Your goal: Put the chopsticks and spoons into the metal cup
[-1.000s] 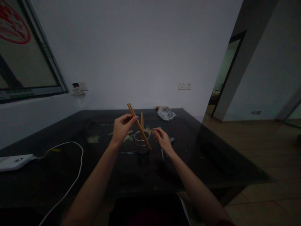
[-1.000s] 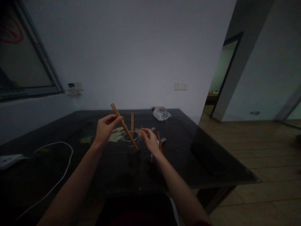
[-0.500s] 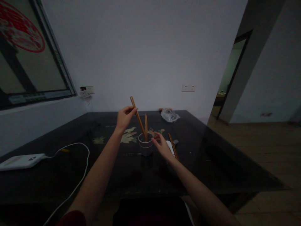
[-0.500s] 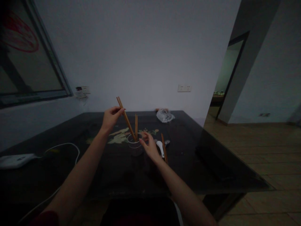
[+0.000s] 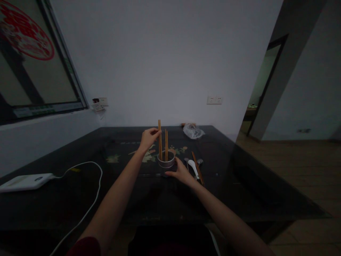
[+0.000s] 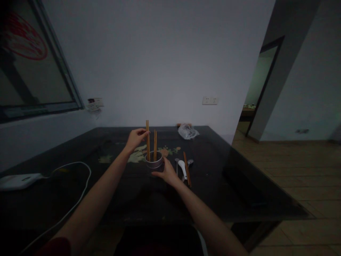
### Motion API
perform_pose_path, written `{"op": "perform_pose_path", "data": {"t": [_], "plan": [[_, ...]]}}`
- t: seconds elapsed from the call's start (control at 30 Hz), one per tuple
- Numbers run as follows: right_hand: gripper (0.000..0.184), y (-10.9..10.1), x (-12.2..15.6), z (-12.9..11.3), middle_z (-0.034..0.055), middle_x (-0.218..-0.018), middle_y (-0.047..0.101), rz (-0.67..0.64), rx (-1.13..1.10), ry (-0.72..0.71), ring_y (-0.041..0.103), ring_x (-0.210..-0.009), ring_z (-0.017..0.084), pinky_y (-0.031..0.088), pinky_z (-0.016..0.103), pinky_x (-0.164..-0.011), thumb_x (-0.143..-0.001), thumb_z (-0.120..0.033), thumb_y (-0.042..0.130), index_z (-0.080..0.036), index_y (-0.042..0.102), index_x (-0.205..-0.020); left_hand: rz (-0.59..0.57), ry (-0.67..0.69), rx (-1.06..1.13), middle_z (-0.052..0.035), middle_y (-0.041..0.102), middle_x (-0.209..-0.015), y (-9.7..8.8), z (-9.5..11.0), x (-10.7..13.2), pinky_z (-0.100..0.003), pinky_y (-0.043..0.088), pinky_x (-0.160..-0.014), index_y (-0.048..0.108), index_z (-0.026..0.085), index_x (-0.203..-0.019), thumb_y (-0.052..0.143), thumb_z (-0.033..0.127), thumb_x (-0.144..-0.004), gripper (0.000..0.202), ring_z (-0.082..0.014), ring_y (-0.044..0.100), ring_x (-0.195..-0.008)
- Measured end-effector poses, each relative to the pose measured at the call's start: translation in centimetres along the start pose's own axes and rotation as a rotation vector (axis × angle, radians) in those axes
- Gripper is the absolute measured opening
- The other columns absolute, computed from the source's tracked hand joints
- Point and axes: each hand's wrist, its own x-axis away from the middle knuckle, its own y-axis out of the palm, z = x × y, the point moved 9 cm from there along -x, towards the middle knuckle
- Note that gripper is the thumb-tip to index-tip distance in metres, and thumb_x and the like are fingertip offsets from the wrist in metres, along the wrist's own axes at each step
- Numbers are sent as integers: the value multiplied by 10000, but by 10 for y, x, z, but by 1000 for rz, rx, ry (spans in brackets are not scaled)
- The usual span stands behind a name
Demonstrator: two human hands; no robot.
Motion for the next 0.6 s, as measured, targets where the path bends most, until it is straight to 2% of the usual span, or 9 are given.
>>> {"op": "perform_pose_path", "data": {"t": [0.27, 0.6], "plan": [[822, 4, 1, 5, 136, -1265, 550, -25, 26, 39, 501, -1199, 271, 370, 422, -1024, -552, -318, 830, -167, 436, -1258, -18, -55, -34, -66, 684, -718, 7, -11, 3, -216, 465, -465, 694, 113, -795, 622, 383, -707, 292, -162, 613, -625], [761, 6, 2, 3, 139, -1219, 582, -2, 64, 91, 548, -1136, 272, 414, 419, -968, -551, -308, 823, -159, 463, -1204, -63, -116, 0, -56, 687, -697, 21, -30, 6, -230, 511, -488, 689, 124, -750, 636, 338, -707, 225, -161, 632, -609]]}}
